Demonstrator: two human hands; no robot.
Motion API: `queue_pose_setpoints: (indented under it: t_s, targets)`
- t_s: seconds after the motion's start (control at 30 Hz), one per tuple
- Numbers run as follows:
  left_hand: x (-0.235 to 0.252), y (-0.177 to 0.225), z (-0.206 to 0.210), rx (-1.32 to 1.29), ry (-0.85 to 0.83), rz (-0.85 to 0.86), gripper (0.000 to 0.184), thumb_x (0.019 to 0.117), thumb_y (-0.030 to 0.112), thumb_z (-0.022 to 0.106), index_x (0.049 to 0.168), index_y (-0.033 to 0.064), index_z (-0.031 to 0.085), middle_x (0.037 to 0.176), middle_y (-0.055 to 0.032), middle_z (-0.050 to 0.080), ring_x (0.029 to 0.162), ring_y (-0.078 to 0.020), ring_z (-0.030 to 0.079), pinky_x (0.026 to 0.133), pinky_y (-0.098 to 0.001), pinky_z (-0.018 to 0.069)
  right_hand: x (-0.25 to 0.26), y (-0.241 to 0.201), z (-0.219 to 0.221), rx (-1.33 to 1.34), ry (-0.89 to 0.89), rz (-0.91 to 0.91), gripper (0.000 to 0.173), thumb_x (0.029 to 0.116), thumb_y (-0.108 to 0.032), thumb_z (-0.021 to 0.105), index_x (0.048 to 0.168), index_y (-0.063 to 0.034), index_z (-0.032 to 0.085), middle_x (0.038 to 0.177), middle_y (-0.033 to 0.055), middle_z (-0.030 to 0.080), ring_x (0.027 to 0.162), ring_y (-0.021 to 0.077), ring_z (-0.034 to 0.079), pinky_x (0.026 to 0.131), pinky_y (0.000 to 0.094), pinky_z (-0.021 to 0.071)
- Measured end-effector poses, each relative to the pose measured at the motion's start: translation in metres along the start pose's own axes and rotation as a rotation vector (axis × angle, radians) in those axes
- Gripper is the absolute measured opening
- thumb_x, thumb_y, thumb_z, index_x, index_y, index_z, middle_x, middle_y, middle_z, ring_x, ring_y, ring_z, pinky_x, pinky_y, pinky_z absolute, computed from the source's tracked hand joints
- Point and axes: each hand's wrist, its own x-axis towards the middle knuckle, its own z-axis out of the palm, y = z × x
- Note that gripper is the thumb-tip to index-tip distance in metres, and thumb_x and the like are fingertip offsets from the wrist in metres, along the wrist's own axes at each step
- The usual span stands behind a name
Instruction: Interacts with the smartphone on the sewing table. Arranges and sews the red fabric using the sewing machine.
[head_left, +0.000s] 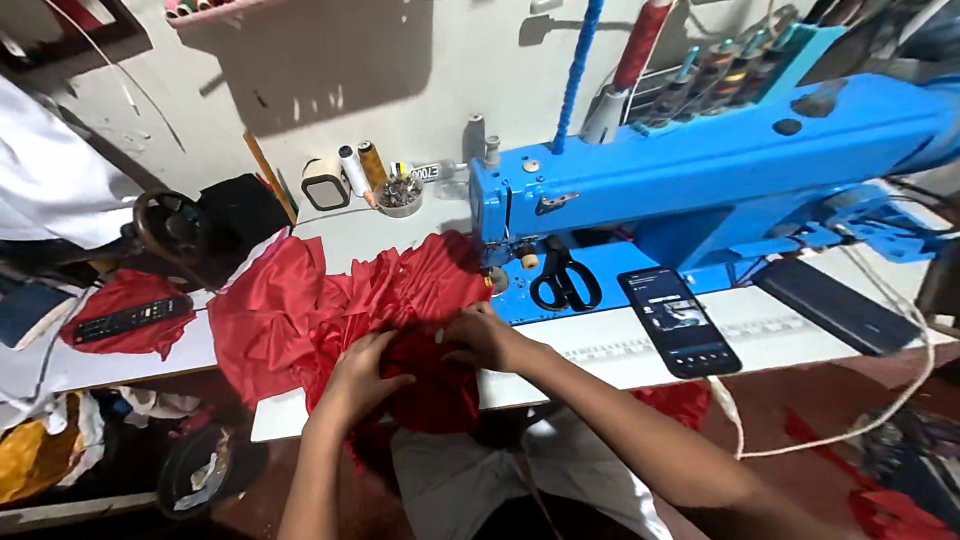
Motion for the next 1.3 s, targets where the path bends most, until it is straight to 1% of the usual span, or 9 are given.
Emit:
queue_pose_setpoints:
  t_s: [0.17,0.3,0.47,0.63,0.73,0.87,1.03,1.2,1.3]
  targets:
    - [-0.023,0.019,0.009,0.154,0.363,0.323,0.022,0.085,0.02,0.078,0.093,0.0004,0.073,0.1,-0.0192,0.071,0.1,-0.0402,0.068,0.091,-0.0626,0.0499,-0.035,-0.013,-0.018,0.139,0.212,-0.052,0.024,0.0946,-0.024,0.07,0.105,-0.0037,0.076,0.103,0.0129,0.074,0.112,0.0299,0.064,0.111,0.0558,0.0346]
    - [-0.046,0.074,0.024,0.084,0.336,0.586,0.02,0.0901,0.024,0.073,0.093,0.0038,0.074,0.086,-0.0083,0.074,0.087,-0.0219,0.074,0.099,-0.0459,0.0549,-0.074,-0.01,-0.017,0.075,0.262,-0.135,0.018,0.094,-0.023,0.068,0.1,-0.0083,0.077,0.099,0.0081,0.074,0.109,0.0258,0.066,0.113,0.0565,0.0331]
    - [-0.041,0.091,0.062,-0.019,0.141,0.595,0.028,0.0886,0.027,0.075,0.102,0.0025,0.074,0.09,-0.0128,0.073,0.074,-0.0268,0.073,0.061,-0.0435,0.0604,-0.126,-0.002,0.004,-0.103,0.306,-0.142,0.02,0.0972,-0.031,0.064,0.092,-0.0143,0.074,0.094,0.0007,0.073,0.109,0.023,0.066,0.115,0.0609,0.0314]
    - [-0.033,0.109,0.049,0.08,-0.247,0.155,0.069,0.0983,0.062,0.054,0.134,0.0035,0.064,0.129,-0.021,0.065,0.108,-0.0379,0.069,0.089,-0.0569,0.0554,-0.148,0.001,0.025,-0.094,0.316,-0.063,0.022,0.0979,-0.034,0.064,0.099,-0.0169,0.077,0.096,-0.0016,0.074,0.114,0.0216,0.065,0.119,0.0591,0.0269]
    - [-0.014,0.11,0.039,0.124,-0.085,-0.011,0.062,0.1076,0.051,0.039,0.142,0.0035,0.058,0.137,-0.0236,0.06,0.113,-0.0413,0.067,0.092,-0.0586,0.0538,-0.137,-0.008,0.031,-0.123,0.315,-0.088,0.02,0.0969,-0.033,0.065,0.096,-0.0159,0.076,0.09,-0.001,0.073,0.105,0.0217,0.066,0.117,0.0576,0.0302]
    - [0.028,0.104,0.02,0.259,-0.113,-0.271,0.068,0.1045,0.046,0.052,0.158,0.0073,0.037,0.157,-0.0309,0.036,0.132,-0.0527,0.049,0.102,-0.0646,0.044,-0.11,-0.031,0.035,-0.183,0.266,-0.147,0.019,0.0953,-0.03,0.068,0.092,-0.0125,0.075,0.088,0.0018,0.071,0.101,0.0236,0.067,0.113,0.0555,0.0367]
    - [0.094,0.043,-0.013,0.374,0.141,-0.285,0.066,0.0812,0.036,0.084,0.134,-0.0002,0.065,0.164,-0.0349,0.017,0.15,-0.0621,0.005,0.115,-0.079,0.0039,-0.08,-0.041,0.025,0.047,0.367,-0.367,0.021,0.1016,-0.026,0.061,0.094,-0.0117,0.073,0.086,0.0023,0.07,0.092,0.0193,0.067,0.111,0.0507,0.0385]
    - [0.106,0.01,-0.072,0.377,-0.147,-0.288,0.076,0.0825,0.06,0.077,0.138,0.0092,0.064,0.142,-0.0284,0.057,0.137,-0.0518,0.045,0.111,-0.0789,0.0233,-0.095,-0.043,0.006,0.115,0.166,-0.2,0.023,0.0985,-0.028,0.065,0.094,-0.0077,0.075,0.084,0.0058,0.072,0.088,0.0202,0.069,0.11,0.0501,0.0368]
    - [0.094,0.031,-0.055,0.431,-0.235,-0.354,0.083,0.0807,0.063,0.077,0.136,0.0023,0.062,0.135,-0.0279,0.061,0.134,-0.0487,0.049,0.113,-0.0784,0.0166,-0.082,-0.057,0.015,0.048,-0.105,-0.072,0.027,0.1008,-0.028,0.063,0.1,-0.0028,0.072,0.083,0.0143,0.071,0.086,0.0313,0.07,0.105,0.056,0.0414]
